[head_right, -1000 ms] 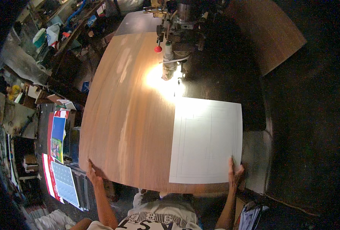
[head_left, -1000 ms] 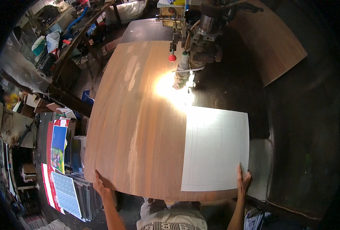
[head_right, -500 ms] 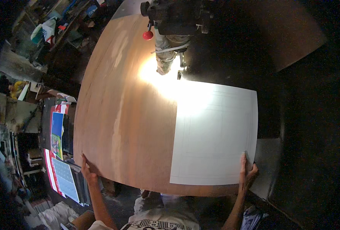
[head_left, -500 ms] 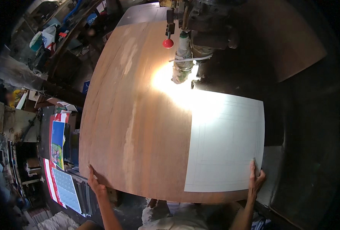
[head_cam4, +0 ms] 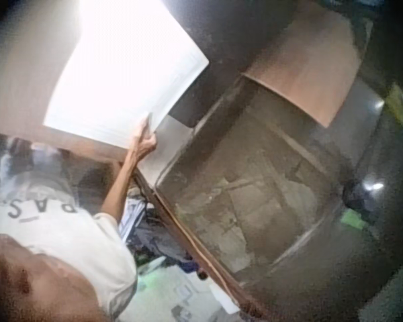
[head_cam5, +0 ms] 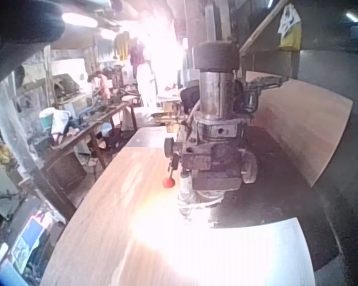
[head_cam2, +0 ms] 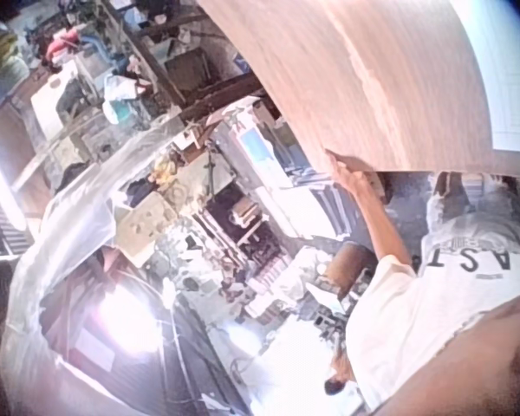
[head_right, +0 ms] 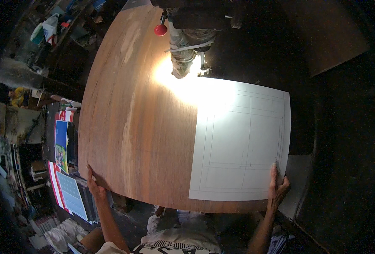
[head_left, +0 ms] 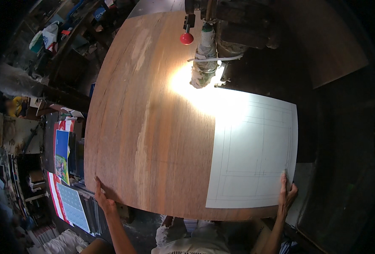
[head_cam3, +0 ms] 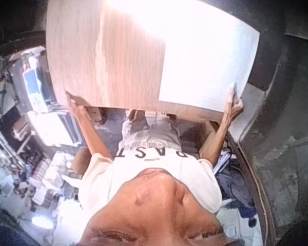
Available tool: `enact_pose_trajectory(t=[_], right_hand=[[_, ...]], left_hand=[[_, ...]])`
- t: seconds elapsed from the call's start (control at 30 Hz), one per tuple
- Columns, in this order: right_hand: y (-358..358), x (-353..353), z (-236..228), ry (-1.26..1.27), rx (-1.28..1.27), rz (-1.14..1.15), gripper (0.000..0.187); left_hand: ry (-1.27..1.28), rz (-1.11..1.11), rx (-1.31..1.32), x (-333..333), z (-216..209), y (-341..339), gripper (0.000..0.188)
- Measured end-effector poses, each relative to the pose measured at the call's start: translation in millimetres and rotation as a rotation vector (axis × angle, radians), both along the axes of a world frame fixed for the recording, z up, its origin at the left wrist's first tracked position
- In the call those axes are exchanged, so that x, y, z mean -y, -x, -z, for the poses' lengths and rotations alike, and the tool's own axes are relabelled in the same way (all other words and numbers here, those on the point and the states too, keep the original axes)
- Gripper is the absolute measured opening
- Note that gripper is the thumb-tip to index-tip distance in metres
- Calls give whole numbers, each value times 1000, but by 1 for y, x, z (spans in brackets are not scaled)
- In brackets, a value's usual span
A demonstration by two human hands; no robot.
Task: The person aligns a wooden board and a printed sheet under an industrial machine, then operates the foot pedal and hands to press or cut the materials.
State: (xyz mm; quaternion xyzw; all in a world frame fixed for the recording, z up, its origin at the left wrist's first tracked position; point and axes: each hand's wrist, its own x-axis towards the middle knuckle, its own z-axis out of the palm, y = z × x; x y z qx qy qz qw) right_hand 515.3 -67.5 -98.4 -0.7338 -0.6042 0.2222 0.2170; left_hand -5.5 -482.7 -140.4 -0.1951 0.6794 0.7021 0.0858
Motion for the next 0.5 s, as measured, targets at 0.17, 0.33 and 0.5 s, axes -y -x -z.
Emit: enact_pose_trajectory(t=[0.17,0.33,0.5], right_hand=[[18,0,-22,37,53,-12,64],[11,-2,-15,45,138,13,68],[14,-1,-15,20,78,7,69]], left_hand=[[-43,25,-5,-4,-3,-1,80],[16,20,25,3,-3,1,83],[62,2,-8,-11,-8,-3,83]])
